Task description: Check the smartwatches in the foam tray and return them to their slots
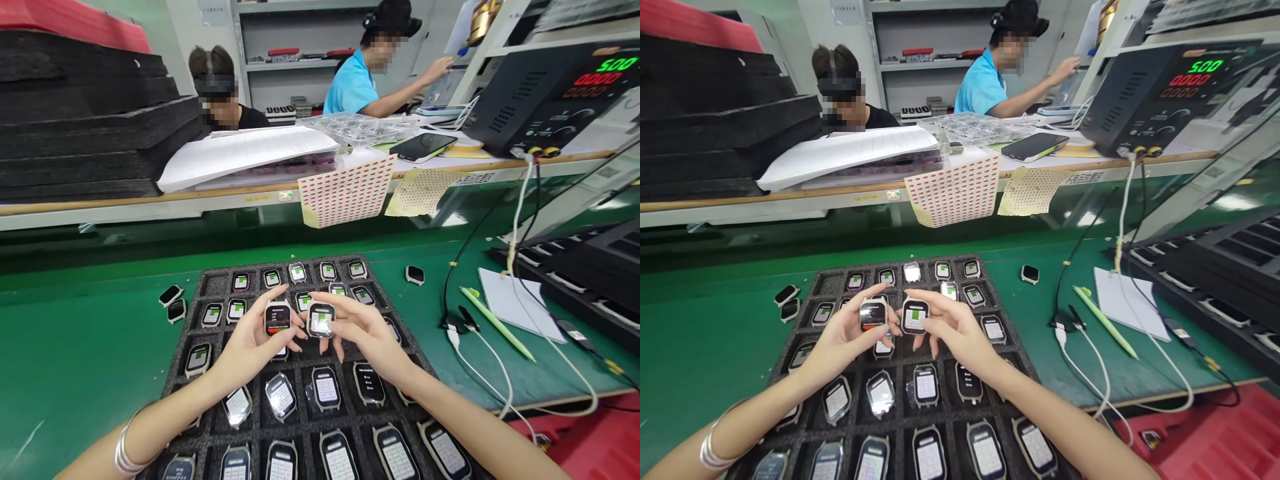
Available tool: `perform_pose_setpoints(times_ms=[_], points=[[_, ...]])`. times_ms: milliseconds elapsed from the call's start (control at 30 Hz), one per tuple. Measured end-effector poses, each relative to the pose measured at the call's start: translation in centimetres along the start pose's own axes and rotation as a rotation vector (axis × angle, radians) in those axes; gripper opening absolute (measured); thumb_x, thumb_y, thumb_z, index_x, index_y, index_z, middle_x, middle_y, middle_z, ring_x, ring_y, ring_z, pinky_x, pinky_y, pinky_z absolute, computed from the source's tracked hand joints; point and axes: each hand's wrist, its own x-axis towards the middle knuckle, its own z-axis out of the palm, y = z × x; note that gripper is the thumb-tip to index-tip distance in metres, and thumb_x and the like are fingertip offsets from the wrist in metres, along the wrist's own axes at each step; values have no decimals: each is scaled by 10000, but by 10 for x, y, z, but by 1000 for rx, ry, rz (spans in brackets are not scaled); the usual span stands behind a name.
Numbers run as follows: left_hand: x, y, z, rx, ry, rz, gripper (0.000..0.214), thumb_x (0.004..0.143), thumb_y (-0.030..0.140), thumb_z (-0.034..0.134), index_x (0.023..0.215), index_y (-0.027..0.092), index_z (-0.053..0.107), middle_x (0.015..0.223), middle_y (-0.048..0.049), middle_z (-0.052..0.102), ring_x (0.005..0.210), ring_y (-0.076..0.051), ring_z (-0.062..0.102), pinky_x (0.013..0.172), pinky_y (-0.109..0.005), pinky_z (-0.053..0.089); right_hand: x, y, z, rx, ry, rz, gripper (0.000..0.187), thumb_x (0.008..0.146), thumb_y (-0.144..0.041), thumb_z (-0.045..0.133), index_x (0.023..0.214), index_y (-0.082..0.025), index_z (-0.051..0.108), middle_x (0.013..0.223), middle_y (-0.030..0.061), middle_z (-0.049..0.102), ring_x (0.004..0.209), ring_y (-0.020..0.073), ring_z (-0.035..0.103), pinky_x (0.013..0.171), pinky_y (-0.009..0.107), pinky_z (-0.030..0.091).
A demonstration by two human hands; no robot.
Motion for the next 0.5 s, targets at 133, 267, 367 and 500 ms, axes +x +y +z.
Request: perform_pose_setpoints(times_ms=[133,267,367,500], points=[[-2,4,0,18,-19,23,533,823,170,635,1312,218,428,974,-63,620,850,-182,621,748,-321,554,0,1,3,-51,49,6,344,882,-300,596,1203,-179,594,756,32,637,522,132,616,387,188,461],[-1,6,1,46,17,21,438,859,225,598,1274,192,460,897,-52,616,797,-178,624,665,-300,565,0,2,2,-46,37,-2,336,881,-300,597,1197,-184,603,843,55,652,524,129,624,386,187,463],[0,5,1,62,40,12,397,885,260,563,1261,177,466,823,-42,615,725,-165,616,580,-270,554,-2,1,1,-4,-23,0,359,862,-267,605,1213,-192,595,910,73,666,563,142,637,405,201,481],[-1,4,0,58,33,17,445,863,254,590,1280,176,456,838,-51,614,720,-169,613,576,-278,552,-4,-1,2,36,-79,5,508,798,-203,676,1284,-199,526,955,85,670,691,181,661,450,211,499]])
